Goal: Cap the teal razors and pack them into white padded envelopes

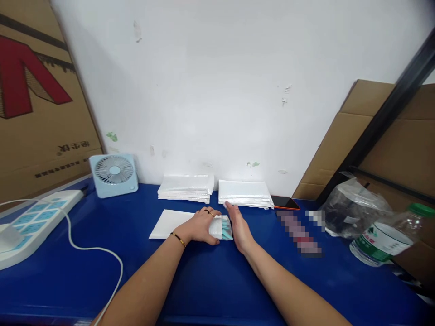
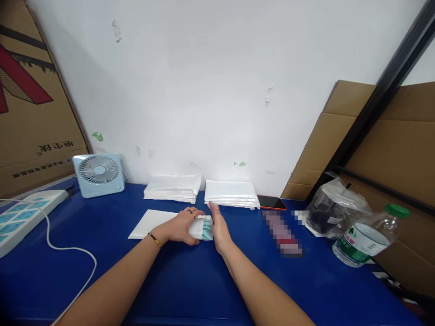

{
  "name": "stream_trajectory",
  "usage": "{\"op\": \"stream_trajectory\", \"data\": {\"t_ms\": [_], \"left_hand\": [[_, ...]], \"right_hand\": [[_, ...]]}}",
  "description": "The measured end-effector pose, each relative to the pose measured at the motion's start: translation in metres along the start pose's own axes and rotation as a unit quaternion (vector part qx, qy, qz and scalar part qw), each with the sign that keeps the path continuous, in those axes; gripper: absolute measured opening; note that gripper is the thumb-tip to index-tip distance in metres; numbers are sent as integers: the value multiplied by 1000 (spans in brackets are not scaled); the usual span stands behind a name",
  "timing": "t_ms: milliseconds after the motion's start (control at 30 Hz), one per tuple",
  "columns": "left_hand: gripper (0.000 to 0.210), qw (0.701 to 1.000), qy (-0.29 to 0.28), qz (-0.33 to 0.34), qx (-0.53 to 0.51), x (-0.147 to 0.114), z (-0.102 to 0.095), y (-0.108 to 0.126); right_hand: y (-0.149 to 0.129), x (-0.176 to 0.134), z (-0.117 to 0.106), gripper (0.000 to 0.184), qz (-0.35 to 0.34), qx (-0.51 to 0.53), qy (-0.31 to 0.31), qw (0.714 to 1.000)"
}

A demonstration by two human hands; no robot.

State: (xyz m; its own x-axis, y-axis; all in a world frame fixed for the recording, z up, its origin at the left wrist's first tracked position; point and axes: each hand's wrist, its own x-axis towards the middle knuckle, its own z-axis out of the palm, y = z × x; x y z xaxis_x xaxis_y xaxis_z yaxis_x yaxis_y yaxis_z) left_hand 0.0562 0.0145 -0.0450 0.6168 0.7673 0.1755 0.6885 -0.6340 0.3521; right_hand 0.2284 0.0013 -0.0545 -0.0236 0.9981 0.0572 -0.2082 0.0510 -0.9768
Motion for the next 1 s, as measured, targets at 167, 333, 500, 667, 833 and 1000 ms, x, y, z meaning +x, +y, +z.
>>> {"op": "stream_trajectory", "data": {"t_ms": [167,333,500,667,833,1000], "left_hand": [[91,1000,-2,-7,-5,-1,-2,1],[89,1000,-16,-15,-7,0,-4,3],[89,1000,-11,-8,-1,0,-3,3],[89,1000,-17,-10,2,0,-4,3],[86,1000,-23,-7,-7,1,-5,4],[89,999,-25,-17,-10,1,-6,5]], "right_hand": [[-15,-10,-41,43,-85,-306,5,948],[-10,-16,-38,28,-71,-404,-106,906],[-10,-13,-27,20,-130,-398,-84,904],[-12,-12,-33,42,-72,-448,-85,887],[-5,1,-28,35,-39,-445,-143,883],[-9,0,-32,37,-40,-431,-136,891]]}}
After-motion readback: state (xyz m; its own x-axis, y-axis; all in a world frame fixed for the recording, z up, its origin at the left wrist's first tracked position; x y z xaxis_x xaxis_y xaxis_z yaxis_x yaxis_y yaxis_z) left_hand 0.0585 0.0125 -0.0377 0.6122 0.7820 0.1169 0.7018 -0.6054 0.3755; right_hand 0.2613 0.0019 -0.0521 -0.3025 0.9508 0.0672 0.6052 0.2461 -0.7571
